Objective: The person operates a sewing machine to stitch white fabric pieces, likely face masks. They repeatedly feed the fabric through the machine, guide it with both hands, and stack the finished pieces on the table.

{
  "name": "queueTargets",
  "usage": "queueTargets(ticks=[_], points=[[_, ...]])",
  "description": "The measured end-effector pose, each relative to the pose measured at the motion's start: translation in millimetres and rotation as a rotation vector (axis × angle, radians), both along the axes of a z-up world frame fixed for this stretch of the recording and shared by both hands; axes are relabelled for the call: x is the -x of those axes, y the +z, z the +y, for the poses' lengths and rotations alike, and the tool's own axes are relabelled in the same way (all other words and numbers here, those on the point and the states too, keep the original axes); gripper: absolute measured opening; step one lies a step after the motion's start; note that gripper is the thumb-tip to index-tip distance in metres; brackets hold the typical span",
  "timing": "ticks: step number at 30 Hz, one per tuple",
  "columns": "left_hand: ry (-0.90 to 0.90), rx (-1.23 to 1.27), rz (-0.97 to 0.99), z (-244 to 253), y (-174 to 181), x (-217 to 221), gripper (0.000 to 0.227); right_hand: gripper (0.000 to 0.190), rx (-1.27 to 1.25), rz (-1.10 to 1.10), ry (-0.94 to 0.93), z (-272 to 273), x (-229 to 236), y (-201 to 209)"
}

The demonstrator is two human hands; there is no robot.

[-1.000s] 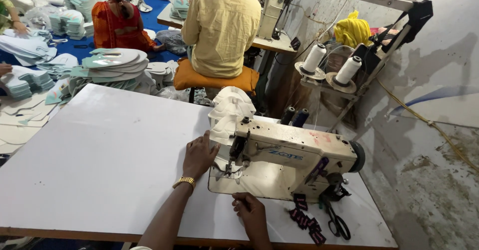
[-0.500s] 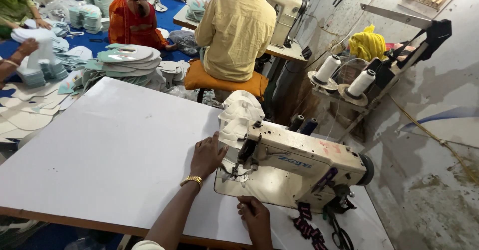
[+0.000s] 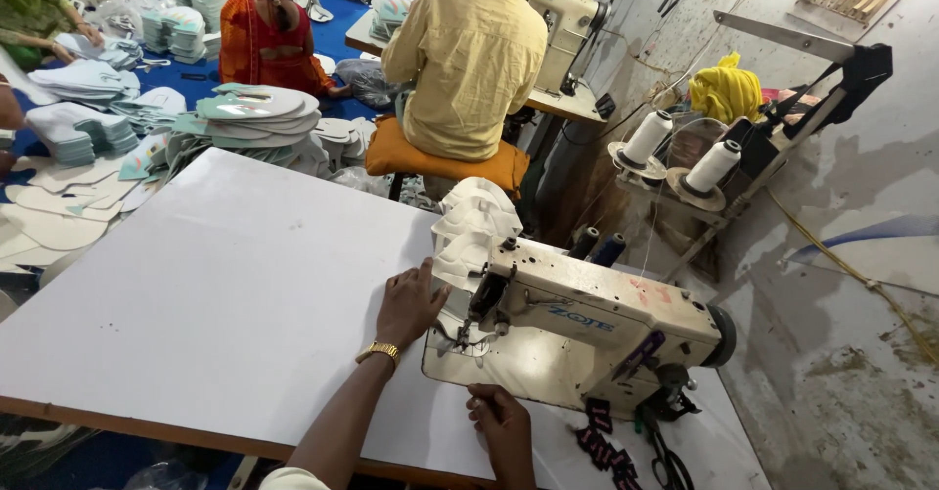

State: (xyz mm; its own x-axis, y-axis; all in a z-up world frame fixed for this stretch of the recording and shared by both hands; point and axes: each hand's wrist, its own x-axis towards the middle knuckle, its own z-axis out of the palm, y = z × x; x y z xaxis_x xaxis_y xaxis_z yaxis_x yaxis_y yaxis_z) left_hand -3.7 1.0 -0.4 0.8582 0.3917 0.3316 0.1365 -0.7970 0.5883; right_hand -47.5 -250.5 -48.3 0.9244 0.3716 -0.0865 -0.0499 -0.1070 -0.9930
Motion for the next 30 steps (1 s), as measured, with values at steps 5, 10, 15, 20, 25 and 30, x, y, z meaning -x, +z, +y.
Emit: queueTargets(ticks=[5,10,15,20,25,30], points=[[-0.003,0.009,0.027,0.3,1.1,-0.5,0.071,0.021,0.022,-0.043,-0.007,-1.9,-6.9,-13.4],[0.002,0.012,0.008,-0.1,2.0,1.0,0.070,0.021,0.024,-0.031,-0.006,-4.0,-11.6,-21.4],[0.007,0.021,-0.009,0.6,1.5,1.4,0.070,0.022,0.051,-0.052,0.008,-5.0,-13.7,-22.8],[0.001,0.011,-0.017,2.4,-4.9,-1.0,0.070,0.022,0.103,0.009,-0.055,-2.7,-14.9,-19.7],[0.006,0.020,-0.006,1.8,-0.5,2.4,0.071,0.023,0.035,-0.057,-0.005,-8.5,-23.5,-37.3],[0.005,0.024,-0.041,1.5,1.2,5.3,0.070,0.023,0.060,-0.030,-0.018,-8.6,-22.4,-33.5]])
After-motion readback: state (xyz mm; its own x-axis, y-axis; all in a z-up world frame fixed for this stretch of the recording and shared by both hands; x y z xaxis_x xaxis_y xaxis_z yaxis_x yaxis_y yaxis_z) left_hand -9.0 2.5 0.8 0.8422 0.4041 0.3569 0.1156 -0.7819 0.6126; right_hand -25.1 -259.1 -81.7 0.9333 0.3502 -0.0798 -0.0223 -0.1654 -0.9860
